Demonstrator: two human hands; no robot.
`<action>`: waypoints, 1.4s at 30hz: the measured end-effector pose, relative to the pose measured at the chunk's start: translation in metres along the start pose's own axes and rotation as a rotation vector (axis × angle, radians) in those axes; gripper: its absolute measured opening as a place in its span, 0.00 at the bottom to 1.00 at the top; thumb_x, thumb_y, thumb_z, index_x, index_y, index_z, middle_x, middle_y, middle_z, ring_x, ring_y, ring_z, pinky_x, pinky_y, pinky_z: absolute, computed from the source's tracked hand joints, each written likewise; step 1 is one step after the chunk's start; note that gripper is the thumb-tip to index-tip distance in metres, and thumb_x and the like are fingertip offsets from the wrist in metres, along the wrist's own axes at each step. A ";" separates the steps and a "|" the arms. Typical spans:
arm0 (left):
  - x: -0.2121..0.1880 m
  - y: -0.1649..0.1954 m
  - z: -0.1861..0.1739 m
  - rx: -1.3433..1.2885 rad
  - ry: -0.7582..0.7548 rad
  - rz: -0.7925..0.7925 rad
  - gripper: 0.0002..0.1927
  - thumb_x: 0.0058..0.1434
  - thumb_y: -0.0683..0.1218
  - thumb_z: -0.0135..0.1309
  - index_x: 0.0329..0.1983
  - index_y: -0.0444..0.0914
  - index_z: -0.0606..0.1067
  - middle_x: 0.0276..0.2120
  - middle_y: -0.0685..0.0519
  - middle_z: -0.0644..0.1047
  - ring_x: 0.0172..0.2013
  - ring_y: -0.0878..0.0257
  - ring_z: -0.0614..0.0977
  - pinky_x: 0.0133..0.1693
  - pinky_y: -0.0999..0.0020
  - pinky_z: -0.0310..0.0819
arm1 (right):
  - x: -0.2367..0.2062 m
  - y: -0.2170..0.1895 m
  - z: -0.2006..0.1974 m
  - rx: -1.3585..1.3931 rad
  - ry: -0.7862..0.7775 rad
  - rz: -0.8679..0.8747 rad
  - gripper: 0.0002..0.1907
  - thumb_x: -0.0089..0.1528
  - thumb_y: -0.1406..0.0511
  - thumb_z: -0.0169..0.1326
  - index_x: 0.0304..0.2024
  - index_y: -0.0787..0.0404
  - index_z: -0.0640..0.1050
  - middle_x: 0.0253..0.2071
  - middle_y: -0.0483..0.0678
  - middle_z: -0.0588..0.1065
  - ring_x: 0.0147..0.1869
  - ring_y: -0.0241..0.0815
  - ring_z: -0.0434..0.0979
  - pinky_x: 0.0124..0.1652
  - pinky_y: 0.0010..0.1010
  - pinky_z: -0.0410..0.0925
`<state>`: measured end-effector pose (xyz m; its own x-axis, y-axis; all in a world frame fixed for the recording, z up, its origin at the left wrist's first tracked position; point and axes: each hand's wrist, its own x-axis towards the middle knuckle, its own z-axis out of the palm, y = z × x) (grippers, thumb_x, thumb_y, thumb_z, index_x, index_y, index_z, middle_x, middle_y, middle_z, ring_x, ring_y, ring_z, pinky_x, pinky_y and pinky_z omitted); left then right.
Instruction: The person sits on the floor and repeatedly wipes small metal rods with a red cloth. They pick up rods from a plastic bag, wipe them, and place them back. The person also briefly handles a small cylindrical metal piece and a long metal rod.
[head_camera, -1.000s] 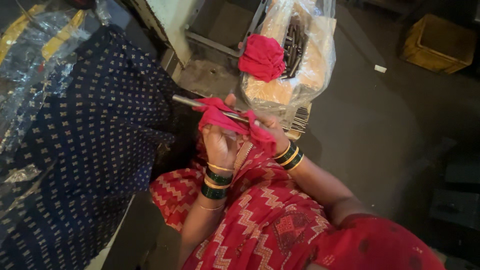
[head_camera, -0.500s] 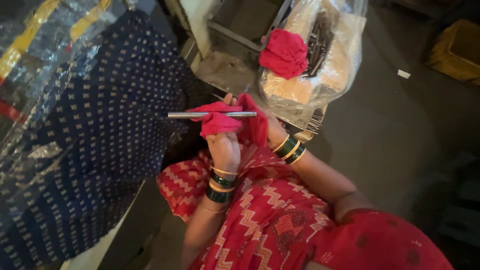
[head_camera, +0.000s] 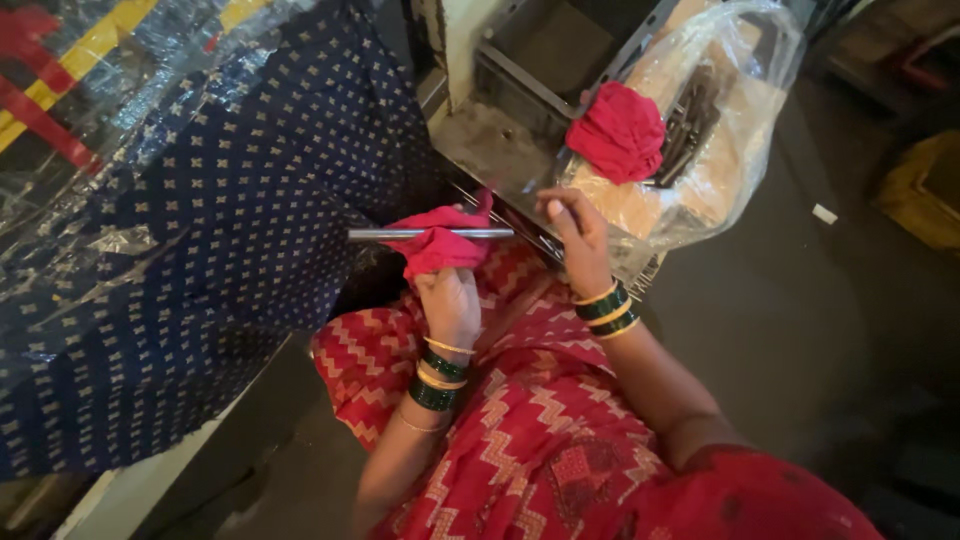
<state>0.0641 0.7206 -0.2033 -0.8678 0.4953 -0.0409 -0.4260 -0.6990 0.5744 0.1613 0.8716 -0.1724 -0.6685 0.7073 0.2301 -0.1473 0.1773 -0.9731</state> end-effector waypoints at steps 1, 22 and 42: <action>0.000 -0.003 -0.002 0.013 0.034 -0.019 0.11 0.71 0.36 0.45 0.54 0.33 0.72 0.52 0.50 0.75 0.50 0.63 0.77 0.53 0.66 0.71 | -0.002 -0.007 0.001 -0.113 -0.049 -0.059 0.11 0.72 0.65 0.50 0.52 0.63 0.78 0.47 0.46 0.76 0.52 0.38 0.75 0.54 0.28 0.68; -0.005 -0.006 0.030 0.423 -0.216 -0.114 0.15 0.72 0.38 0.42 0.59 0.36 0.71 0.52 0.52 0.79 0.53 0.66 0.79 0.55 0.71 0.72 | -0.033 0.008 0.012 -0.613 -0.344 -0.139 0.05 0.65 0.71 0.56 0.41 0.67 0.74 0.33 0.60 0.73 0.37 0.61 0.75 0.38 0.43 0.68; 0.036 -0.010 0.021 0.174 0.004 0.084 0.10 0.78 0.39 0.38 0.61 0.39 0.62 0.39 0.51 0.73 0.28 0.68 0.70 0.31 0.71 0.67 | -0.037 -0.006 0.021 -0.717 -0.358 -0.382 0.09 0.63 0.66 0.61 0.43 0.62 0.77 0.29 0.54 0.75 0.33 0.56 0.77 0.34 0.43 0.69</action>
<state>0.0420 0.7563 -0.1937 -0.8996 0.4366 0.0103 -0.3016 -0.6382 0.7083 0.1717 0.8306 -0.1756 -0.8729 0.2766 0.4018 0.0047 0.8284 -0.5601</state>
